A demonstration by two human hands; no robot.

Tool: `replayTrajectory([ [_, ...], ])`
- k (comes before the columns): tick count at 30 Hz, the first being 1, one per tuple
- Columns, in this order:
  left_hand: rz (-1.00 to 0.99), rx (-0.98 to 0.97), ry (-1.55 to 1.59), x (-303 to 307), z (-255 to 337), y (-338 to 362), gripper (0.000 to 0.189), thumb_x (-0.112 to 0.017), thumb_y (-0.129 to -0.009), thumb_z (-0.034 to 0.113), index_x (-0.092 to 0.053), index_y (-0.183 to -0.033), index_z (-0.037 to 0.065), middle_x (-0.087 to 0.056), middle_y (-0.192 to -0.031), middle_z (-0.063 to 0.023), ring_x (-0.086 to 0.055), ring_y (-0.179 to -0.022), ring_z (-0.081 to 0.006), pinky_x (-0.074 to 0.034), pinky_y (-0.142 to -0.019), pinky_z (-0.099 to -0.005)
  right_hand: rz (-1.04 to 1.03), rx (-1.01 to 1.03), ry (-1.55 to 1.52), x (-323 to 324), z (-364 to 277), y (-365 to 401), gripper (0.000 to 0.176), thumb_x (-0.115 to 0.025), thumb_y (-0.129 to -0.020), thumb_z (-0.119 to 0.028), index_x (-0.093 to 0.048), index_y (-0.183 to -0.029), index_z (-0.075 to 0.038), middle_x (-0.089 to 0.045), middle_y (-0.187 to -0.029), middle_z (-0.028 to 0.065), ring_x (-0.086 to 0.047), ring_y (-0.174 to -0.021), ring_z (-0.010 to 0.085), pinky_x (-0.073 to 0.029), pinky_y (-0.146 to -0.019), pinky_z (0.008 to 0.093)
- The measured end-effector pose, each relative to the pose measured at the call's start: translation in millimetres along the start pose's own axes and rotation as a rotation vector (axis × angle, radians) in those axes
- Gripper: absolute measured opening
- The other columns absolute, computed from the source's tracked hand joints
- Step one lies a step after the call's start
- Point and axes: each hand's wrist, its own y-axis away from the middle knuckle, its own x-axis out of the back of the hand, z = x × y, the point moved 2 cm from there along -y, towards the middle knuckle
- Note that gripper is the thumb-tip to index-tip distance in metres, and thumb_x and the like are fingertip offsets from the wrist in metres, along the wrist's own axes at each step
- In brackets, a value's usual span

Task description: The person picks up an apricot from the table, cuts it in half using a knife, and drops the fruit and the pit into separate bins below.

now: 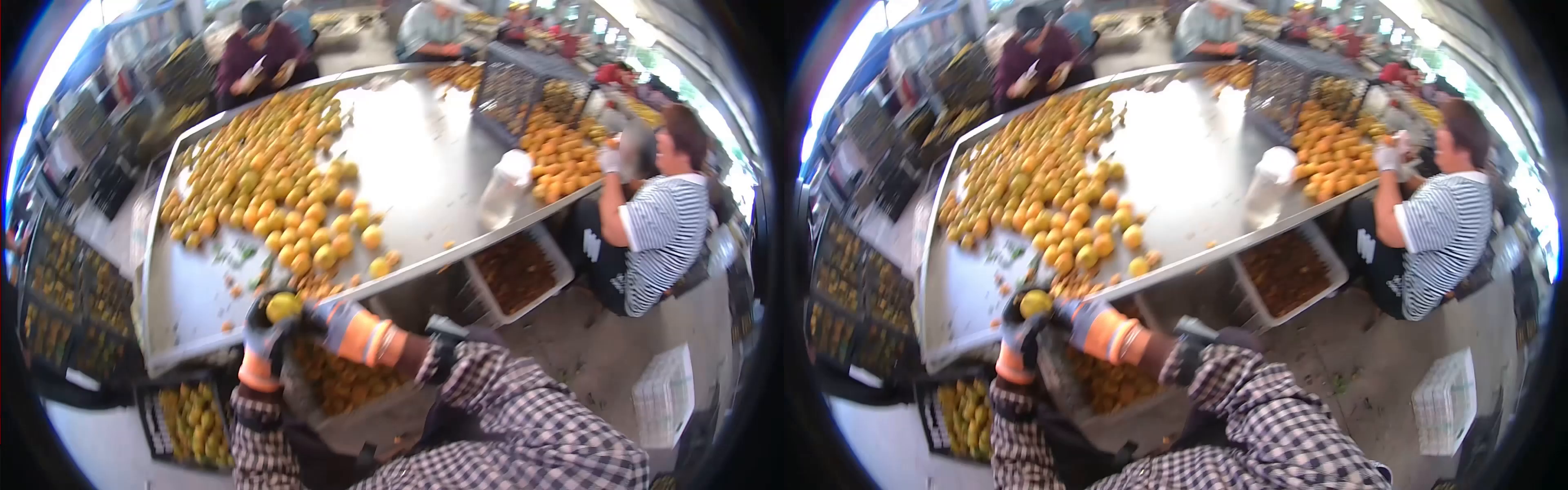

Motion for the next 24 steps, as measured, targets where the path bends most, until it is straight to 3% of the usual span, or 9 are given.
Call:
replayTrajectory([
  [6,0.126,-0.166,-0.089,-43,29,4,0.038,-0.068,-0.083,0.023,-0.057,-0.111,-0.001,-0.063,-0.094,-0.0061,-0.06,-0.081,-0.0151,-0.05,-0.071,-0.027,0.113,0.008,-0.259,-29,12,-3,0.037,-0.05,-0.089,-0.019,-0.05,-0.122,-0.004,-0.061,-0.108,0.0168,-0.061,-0.099,0.0275,-0.048,-0.083,0.0342],
  [9,0.24,0.009,0.16,-52,18,9,0.036,-0.066,-0.085,0.025,-0.057,-0.11,0.0,-0.063,-0.092,-0.0068,-0.062,-0.078,-0.0163,-0.051,-0.064,-0.028,0.262,0.075,-0.221,-67,30,-4,0.033,-0.049,-0.086,-0.016,-0.057,-0.116,-0.006,-0.061,-0.107,0.0157,-0.058,-0.101,0.0276,-0.047,-0.084,0.0338],
  [11,0.265,0.134,0.527,-61,22,9,0.034,-0.065,-0.086,0.024,-0.057,-0.111,0.002,-0.063,-0.09,-0.0076,-0.063,-0.075,-0.018,-0.052,-0.06,-0.0295,0.123,0.169,0.438,-76,28,4,0.029,-0.05,-0.084,-0.015,-0.061,-0.111,-0.009,-0.061,-0.106,0.0147,-0.059,-0.096,0.0279,-0.048,-0.081,0.0356],
  [13,0.254,0.216,0.546,-56,31,8,0.037,-0.069,-0.081,0.018,-0.054,-0.11,0.001,-0.062,-0.089,-0.0094,-0.062,-0.077,-0.0219,-0.054,-0.066,-0.0349,0.068,0.084,0.339,-75,29,3,0.027,-0.052,-0.083,-0.015,-0.064,-0.106,-0.012,-0.062,-0.103,0.0119,-0.058,-0.094,0.0271,-0.047,-0.079,0.0369],
  [14,0.132,0.221,0.441,-44,26,5,0.038,-0.068,-0.081,0.017,-0.054,-0.113,0.0,-0.063,-0.095,-0.0093,-0.063,-0.081,-0.0216,-0.054,-0.072,-0.0348,0.091,0.023,-0.337,-89,46,-3,0.028,-0.053,-0.082,-0.016,-0.063,-0.107,-0.011,-0.063,-0.098,0.0085,-0.059,-0.089,0.0272,-0.048,-0.076,0.0375],
  [15,0.153,0.148,0.254,-21,7,2,0.041,-0.07,-0.08,0.011,-0.054,-0.116,-0.001,-0.063,-0.102,-0.0092,-0.062,-0.089,-0.0196,-0.052,-0.08,-0.0332,0.122,0.22,0.165,-53,21,-3,0.026,-0.054,-0.083,-0.014,-0.061,-0.108,-0.01,-0.065,-0.098,0.0083,-0.06,-0.091,0.0271,-0.049,-0.075,0.037],
  [17,-0.021,0.007,-0.049,-11,20,0,0.05,-0.076,-0.072,0.001,-0.055,-0.118,-0.001,-0.062,-0.109,-0.0079,-0.059,-0.098,-0.015,-0.049,-0.087,-0.0301,0.087,0.01,-0.59,-37,17,-14,0.024,-0.057,-0.084,-0.013,-0.059,-0.108,-0.008,-0.066,-0.099,0.0119,-0.062,-0.093,0.0292,-0.049,-0.075,0.037],
  [20,-0.061,-0.011,-0.082,-14,28,2,0.054,-0.079,-0.07,0.003,-0.055,-0.118,-0.001,-0.062,-0.11,-0.0078,-0.059,-0.099,-0.0152,-0.049,-0.087,-0.0298,-0.02,-0.03,-0.294,-4,-5,-14,0.023,-0.058,-0.086,-0.013,-0.058,-0.108,-0.006,-0.065,-0.1,0.016,-0.061,-0.095,0.0319,-0.049,-0.077,0.0378],
  [24,0.04,-0.016,0.076,-34,36,9,0.049,-0.074,-0.077,0.013,-0.053,-0.119,-0.002,-0.061,-0.11,-0.0098,-0.059,-0.1,-0.0182,-0.049,-0.088,-0.0303,0.017,-0.168,-0.334,-14,-8,-10,0.024,-0.058,-0.087,-0.015,-0.057,-0.11,-0.007,-0.064,-0.097,0.0175,-0.061,-0.091,0.0358,-0.049,-0.076,0.0388],
])
